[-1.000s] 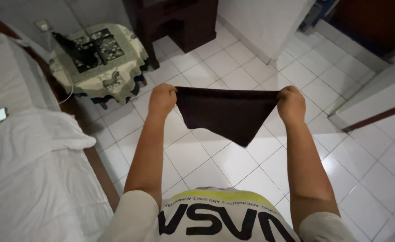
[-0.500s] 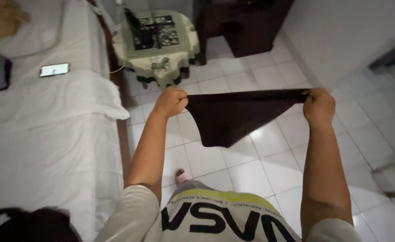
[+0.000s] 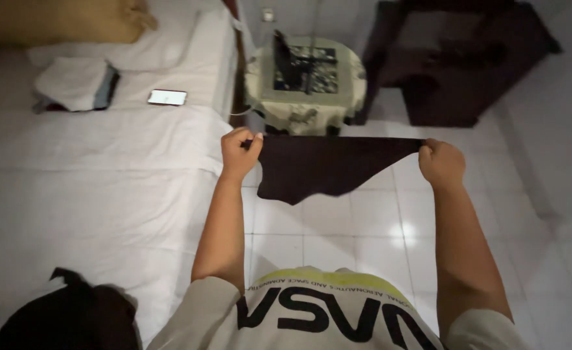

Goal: The person folds a white pair of shorts and two dark-colored shirts on a bed. They smooth each item, fold it into a compact rectangle, and place it on a growing stack of folded laundry.

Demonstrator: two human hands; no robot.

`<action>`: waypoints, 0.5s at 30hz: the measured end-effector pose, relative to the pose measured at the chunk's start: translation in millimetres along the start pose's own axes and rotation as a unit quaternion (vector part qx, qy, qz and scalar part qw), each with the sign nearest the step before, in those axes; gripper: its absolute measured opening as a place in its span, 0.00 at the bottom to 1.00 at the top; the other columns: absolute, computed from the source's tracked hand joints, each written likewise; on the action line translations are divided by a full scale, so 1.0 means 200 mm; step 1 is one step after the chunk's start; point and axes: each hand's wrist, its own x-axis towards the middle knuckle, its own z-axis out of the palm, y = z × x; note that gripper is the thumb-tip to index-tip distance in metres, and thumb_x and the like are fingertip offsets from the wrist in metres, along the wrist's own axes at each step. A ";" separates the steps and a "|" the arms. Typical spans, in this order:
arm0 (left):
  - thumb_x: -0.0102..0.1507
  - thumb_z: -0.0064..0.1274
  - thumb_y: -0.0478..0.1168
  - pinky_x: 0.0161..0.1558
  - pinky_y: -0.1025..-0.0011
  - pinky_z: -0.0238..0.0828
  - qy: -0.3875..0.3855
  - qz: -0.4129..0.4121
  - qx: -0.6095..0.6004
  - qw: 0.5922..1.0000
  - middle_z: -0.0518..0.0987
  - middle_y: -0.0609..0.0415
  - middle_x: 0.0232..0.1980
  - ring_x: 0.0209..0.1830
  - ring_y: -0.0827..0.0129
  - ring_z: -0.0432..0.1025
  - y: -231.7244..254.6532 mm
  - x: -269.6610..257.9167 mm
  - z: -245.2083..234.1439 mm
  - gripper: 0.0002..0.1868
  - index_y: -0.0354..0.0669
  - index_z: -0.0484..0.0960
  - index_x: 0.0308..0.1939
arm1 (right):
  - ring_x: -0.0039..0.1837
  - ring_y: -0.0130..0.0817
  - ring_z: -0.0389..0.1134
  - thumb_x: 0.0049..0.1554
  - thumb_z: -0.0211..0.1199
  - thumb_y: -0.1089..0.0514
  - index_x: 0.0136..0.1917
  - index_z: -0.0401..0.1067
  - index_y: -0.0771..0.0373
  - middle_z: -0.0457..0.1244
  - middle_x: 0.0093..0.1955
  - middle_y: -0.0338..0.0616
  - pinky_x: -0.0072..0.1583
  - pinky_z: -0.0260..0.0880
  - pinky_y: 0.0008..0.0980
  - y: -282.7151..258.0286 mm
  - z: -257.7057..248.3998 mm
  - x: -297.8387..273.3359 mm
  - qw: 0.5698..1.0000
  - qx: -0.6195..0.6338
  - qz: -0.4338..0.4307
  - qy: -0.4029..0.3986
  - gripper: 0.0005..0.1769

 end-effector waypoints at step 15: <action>0.60 0.66 0.35 0.29 0.73 0.62 0.118 -0.248 0.018 0.961 0.69 0.56 0.28 0.28 0.71 0.65 -0.44 0.07 -0.59 0.16 0.39 0.71 0.35 | 0.50 0.58 0.73 0.63 0.72 0.57 0.57 0.78 0.67 0.71 0.45 0.56 0.48 0.73 0.54 -1.09 0.40 0.82 0.953 0.245 -0.175 0.001 0.13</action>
